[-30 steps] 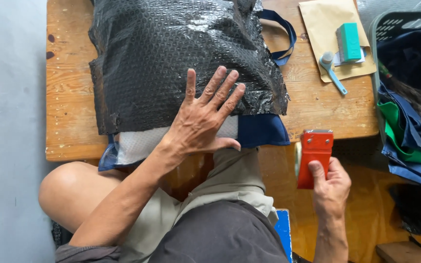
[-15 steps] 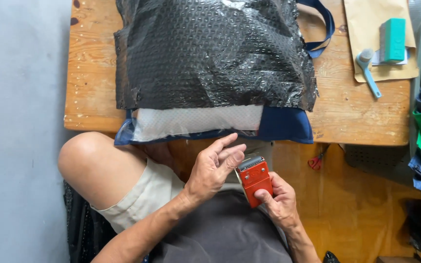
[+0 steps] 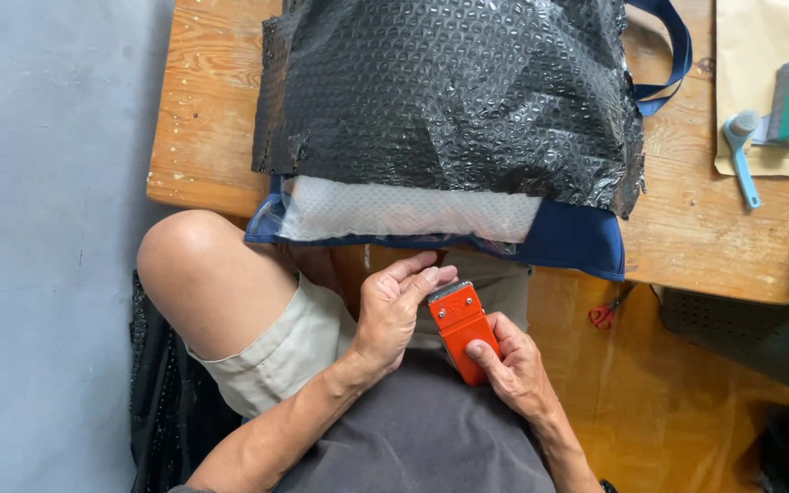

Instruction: Wrapping a pillow in bubble wrap and placing it into a blue fabric bag for shipping.

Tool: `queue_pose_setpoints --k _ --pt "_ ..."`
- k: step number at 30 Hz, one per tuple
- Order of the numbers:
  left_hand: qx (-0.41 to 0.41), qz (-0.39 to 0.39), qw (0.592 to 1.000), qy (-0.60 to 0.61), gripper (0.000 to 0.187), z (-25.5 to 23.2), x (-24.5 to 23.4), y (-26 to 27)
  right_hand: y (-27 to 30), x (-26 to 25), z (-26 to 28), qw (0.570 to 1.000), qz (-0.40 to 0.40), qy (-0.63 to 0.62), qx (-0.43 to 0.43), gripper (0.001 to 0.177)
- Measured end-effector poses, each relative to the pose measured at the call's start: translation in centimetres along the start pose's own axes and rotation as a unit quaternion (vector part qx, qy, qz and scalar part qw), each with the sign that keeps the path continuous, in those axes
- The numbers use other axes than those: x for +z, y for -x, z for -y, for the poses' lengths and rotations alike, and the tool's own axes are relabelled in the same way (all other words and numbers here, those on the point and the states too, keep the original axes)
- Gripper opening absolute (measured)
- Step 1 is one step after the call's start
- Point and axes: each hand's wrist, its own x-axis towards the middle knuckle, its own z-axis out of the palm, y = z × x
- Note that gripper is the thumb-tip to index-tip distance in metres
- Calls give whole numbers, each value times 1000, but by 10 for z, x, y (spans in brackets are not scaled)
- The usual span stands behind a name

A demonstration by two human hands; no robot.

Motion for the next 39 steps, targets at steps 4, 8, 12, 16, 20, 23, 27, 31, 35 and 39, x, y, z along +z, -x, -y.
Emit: queue_pose_setpoints --k 4,8,12,16,20,23,27,31,35,39 --pt "-5 -22 999 25 57 1 -1 2 -2 4 9 998 -13 67 3 37" --pt "12 -61 995 72 62 11 -2 2 -5 10 20 987 -30 160 -7 45" --pt "60 -98 988 100 52 20 -2 3 -5 16 25 983 -33 182 -10 41" --pt "70 -99 983 138 54 20 -2 4 -4 17 25 976 -28 212 -36 38" --pt "64 -96 979 167 55 23 -4 6 2 17 20 972 -33 232 -14 36" --pt "78 -89 980 161 57 22 -3 8 3 17 20 975 -25 221 11 34" --pt "84 -99 980 154 64 24 -4 8 3 19 29 968 -19 250 18 37" --pt "112 -99 977 151 71 25 -4 11 4 24 36 960 -17 281 9 54" --pt "123 -94 981 118 71 20 -1 13 4 24 26 968 -56 243 24 35" --pt "123 -88 981 124 70 19 1 17 6 20 32 970 -49 235 47 36"
